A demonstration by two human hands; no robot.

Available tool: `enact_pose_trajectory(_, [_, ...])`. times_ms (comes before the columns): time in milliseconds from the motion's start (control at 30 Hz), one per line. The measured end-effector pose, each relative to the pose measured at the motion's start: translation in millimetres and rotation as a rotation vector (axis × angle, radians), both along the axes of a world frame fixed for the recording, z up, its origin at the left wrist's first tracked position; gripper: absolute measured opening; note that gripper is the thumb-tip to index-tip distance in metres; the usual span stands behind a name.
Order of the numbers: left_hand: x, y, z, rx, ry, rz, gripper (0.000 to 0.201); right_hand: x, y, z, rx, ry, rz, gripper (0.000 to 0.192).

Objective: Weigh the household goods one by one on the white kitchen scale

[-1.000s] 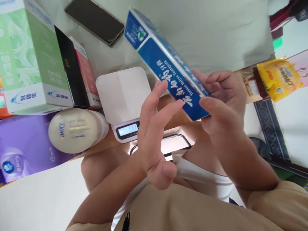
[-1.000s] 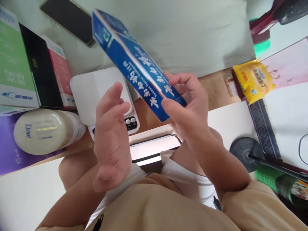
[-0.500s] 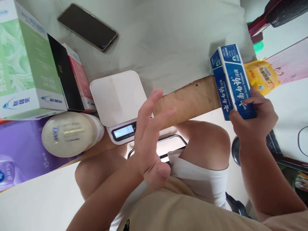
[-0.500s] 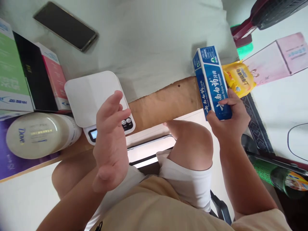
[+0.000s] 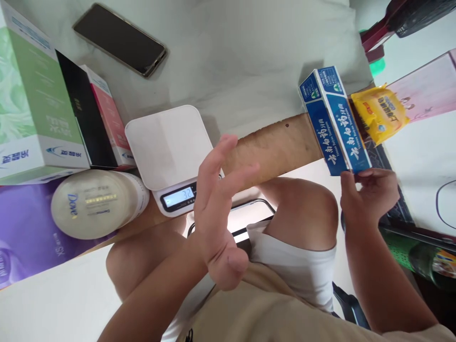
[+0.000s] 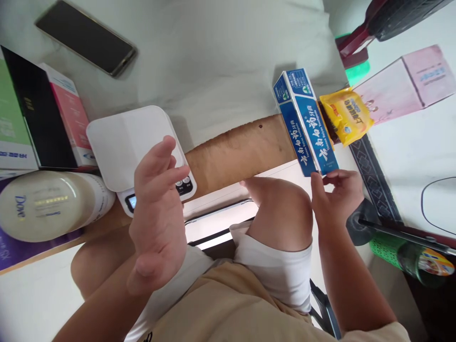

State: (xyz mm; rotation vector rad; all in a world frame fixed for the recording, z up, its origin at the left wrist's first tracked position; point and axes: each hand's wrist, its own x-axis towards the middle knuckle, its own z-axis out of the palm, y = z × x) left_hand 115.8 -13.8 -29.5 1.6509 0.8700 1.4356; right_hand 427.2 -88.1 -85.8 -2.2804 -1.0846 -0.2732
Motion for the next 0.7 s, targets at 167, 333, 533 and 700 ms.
enact_pose_trajectory(167, [0,-1,1.0,-0.006,0.068,0.061,0.062,-2,19,3.3,-0.014,0.079,-0.097,0.022])
enact_pose_trajectory(333, [1,1,1.1,0.008,0.047,0.079,0.064,-7,33,11.3,-0.035,0.1,-0.136,0.024])
enact_pose_trajectory(533, [0,4,-1.4,0.018,0.031,0.001,0.061,-8,41,10.9,-0.034,0.099,-0.13,0.023])
enact_pose_trajectory(700, [-3,10,-9.0,0.116,-0.034,-0.062,0.069,-10,34,13.4,0.033,0.089,-0.055,0.019])
